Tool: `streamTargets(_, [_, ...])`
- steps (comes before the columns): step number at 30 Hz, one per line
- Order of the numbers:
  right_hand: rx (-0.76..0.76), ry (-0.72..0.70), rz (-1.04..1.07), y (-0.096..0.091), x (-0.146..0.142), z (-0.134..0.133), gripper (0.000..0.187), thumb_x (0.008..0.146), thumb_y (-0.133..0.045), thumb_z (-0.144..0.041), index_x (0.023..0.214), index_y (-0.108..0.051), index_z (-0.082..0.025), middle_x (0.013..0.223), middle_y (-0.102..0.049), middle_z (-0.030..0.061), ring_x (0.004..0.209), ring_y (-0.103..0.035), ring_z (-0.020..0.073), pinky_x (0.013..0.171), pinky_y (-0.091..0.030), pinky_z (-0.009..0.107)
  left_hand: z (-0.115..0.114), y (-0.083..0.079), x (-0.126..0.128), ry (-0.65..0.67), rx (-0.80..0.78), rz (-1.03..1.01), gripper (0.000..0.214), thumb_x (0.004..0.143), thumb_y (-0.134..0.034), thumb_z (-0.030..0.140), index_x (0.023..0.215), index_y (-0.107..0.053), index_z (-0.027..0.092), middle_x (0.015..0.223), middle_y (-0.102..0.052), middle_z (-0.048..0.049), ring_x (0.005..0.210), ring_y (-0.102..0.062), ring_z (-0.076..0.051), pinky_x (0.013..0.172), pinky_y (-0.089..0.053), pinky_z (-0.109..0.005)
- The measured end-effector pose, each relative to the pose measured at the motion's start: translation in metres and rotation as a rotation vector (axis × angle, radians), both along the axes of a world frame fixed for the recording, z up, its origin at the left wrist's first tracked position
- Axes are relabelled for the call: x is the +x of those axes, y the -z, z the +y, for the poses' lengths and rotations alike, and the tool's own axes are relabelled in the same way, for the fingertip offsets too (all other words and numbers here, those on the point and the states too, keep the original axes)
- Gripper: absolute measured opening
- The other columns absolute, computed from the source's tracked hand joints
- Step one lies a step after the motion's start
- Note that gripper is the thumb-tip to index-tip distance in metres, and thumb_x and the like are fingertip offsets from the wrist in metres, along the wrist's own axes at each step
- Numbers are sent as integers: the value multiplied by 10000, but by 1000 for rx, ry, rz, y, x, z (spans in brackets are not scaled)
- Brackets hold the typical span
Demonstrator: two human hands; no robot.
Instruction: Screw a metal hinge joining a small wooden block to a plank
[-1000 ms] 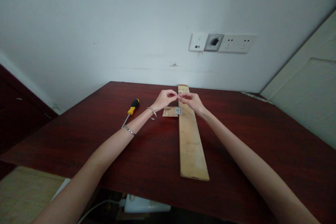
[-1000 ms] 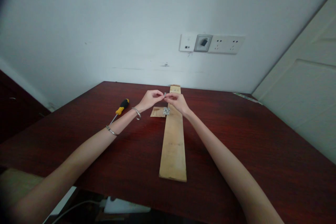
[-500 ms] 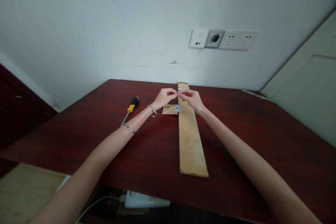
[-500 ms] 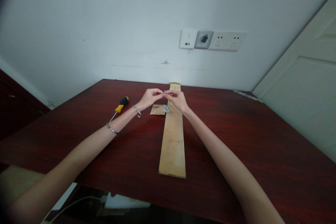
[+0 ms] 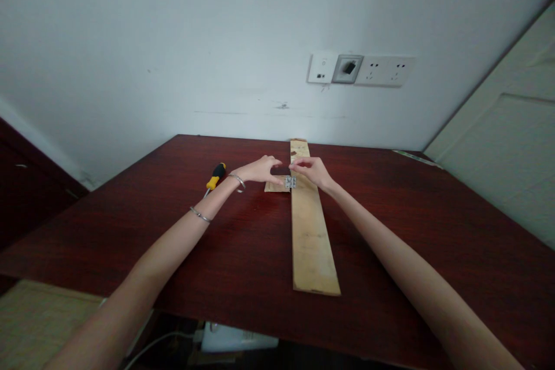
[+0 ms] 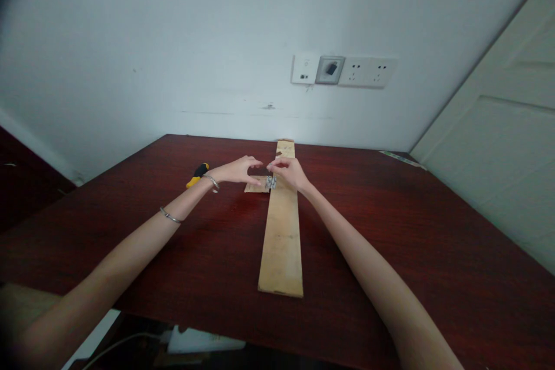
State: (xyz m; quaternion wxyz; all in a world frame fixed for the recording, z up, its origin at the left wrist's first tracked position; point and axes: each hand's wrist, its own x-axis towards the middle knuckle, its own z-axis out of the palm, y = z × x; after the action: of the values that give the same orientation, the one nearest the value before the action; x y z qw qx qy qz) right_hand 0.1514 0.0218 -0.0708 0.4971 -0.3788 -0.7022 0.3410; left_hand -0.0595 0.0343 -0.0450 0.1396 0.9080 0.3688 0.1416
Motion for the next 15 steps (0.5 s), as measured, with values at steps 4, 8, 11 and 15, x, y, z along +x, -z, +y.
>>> streamTargets(4, [57,-68,-79,8,5,-2,188,660,-713,-378,682,-705,-191,804,-690,48,787,-618,189,708,-486,306,-3,10,-2,-14,-41,216,895,621,-652,575,1330,-420,81,1263,-486,-184,1162,-406,-328,930,-359,-364])
streamTargets(8, [106,-77,-141,14,7,-3,170,668,-713,-381,705,-721,-215,896,-671,50,876,-604,198,759,-480,310,-4,21,3,-11,-37,270,960,622,-630,590,1377,-330,79,1303,-440,-187,1188,-372,-323,953,-336,-356])
streamTargets(11, [126,-92,-190,19,6,-2,161,671,-715,-378,715,-730,-223,913,-663,44,884,-598,194,840,-455,334,-2,25,5,11,-25,269,967,623,-625,611,1364,-335,61,1285,-447,-191,1171,-386,-312,950,-334,-343])
streamTargets(15, [123,-107,-231,23,5,0,165,669,-721,-378,734,-737,-227,912,-657,46,878,-591,197,855,-439,350,-2,25,6,25,-41,231,930,613,-649,597,1341,-372,88,1250,-477,-172,1138,-417,-312,919,-351,-351])
